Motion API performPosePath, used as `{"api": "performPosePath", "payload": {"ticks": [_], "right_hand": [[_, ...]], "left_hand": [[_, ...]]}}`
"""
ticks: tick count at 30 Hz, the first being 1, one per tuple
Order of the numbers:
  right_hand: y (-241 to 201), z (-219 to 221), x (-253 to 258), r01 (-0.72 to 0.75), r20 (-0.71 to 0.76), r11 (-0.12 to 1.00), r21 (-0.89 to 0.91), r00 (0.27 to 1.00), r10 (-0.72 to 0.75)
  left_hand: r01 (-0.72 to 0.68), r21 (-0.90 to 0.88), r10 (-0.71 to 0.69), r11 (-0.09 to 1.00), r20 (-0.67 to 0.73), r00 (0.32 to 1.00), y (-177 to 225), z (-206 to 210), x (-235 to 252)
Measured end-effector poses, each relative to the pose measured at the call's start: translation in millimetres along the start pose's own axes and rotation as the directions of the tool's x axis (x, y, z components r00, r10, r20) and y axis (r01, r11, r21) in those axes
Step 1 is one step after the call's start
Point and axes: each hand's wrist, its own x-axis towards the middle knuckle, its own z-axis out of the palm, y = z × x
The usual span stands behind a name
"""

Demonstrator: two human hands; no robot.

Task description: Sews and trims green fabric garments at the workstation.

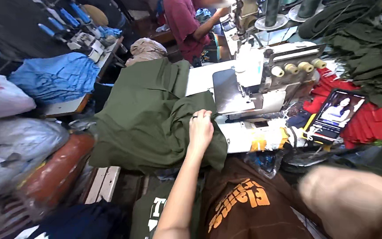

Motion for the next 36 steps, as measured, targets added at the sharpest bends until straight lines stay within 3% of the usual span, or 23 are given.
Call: {"api": "performPosePath", "payload": {"ticks": [2,4,5,7,9,10,13,15,18,21,24,26,28,30,32,34,36], "right_hand": [[33.3,-6.7,-4.5,-0.012,-0.072,0.992,-0.125,0.997,0.003],[67.6,-11.0,-7.9,-0.212,-0.165,0.975,-0.074,0.966,0.197],[83.7,-10.8,-11.3,-0.352,-0.235,0.936,-0.012,0.911,0.339],[115.2,-11.3,-18.3,-0.624,-0.341,0.776,0.089,0.713,0.613],[147.4,-13.7,-24.9,-0.762,-0.396,0.635,0.126,0.548,0.737],[160.7,-12.4,-25.5,-0.79,-0.408,0.603,0.112,0.516,0.753],[183.9,1.6,-7.5,-0.816,-0.368,0.578,0.005,0.536,0.76],[189.9,14.7,15.1,-0.792,-0.381,0.609,-0.038,0.575,0.724],[195.1,27.6,39.2,-0.684,-0.558,0.729,-0.014,0.611,0.562],[188.0,11.5,40.9,-0.623,-0.623,0.777,-0.089,0.643,0.445],[185.2,-20.5,22.3,-0.613,-0.615,0.758,-0.223,0.692,0.378],[181.4,-32.3,13.7,-0.656,-0.604,0.741,-0.144,0.651,0.46],[176.9,-31.2,12.9,-0.657,-0.577,0.739,0.149,0.549,0.605],[173.3,-27.8,13.2,-0.617,-0.452,0.657,0.433,0.482,0.751],[173.7,-23.2,11.3,-0.636,-0.373,0.57,0.52,0.432,0.821],[180.4,-18.1,7.8,-0.712,-0.363,0.519,0.473,0.379,0.851],[193.5,-17.3,0.8,-0.832,-0.407,0.49,0.258,0.367,0.837]], "left_hand": [[0.083,0.11,-0.095,0.99,0.1,0.99,-7.4,28.1,20.6],[0.173,0.109,-0.187,0.979,0.138,0.973,-21.9,41.9,38.7],[0.209,0.068,-0.217,0.976,0.155,0.964,-27.2,40.6,45.9],[0.249,-0.106,-0.23,0.963,0.162,0.96,-30.1,26.2,49.8],[0.271,-0.305,-0.254,0.913,0.096,0.962,-20.1,1.8,41.3],[0.255,-0.396,-0.262,0.882,0.037,0.964,-13.5,-10.5,34.2],[0.143,-0.541,-0.25,0.829,-0.13,0.959,10.0,-37.1,9.0],[0.012,-0.555,-0.166,0.832,-0.227,0.96,26.0,-46.4,-2.6],[-0.149,-0.516,-0.035,0.844,-0.331,0.943,40.0,-57.8,-9.4],[-0.238,-0.453,0.025,0.859,-0.428,0.904,22.6,-79.6,-10.2],[-0.234,-0.472,0.017,0.85,-0.419,0.908,-3.8,-97.7,-7.9],[-0.239,-0.571,0.044,0.785,-0.332,0.942,-9.9,-94.6,-4.9],[-0.183,-0.748,0.03,0.638,-0.213,0.977,-5.1,-85.6,-3.5],[-0.033,-0.892,-0.128,0.45,-0.101,0.987,4.9,-75.8,-4.6],[0.038,-0.926,-0.288,0.375,-0.077,0.954,11.5,-63.2,-6.6],[0.041,-0.863,-0.381,0.503,-0.179,0.907,13.7,-48.7,-13.6],[0.08,-0.597,-0.366,0.798,-0.375,0.852,4.4,-24.9,-22.7]]}}
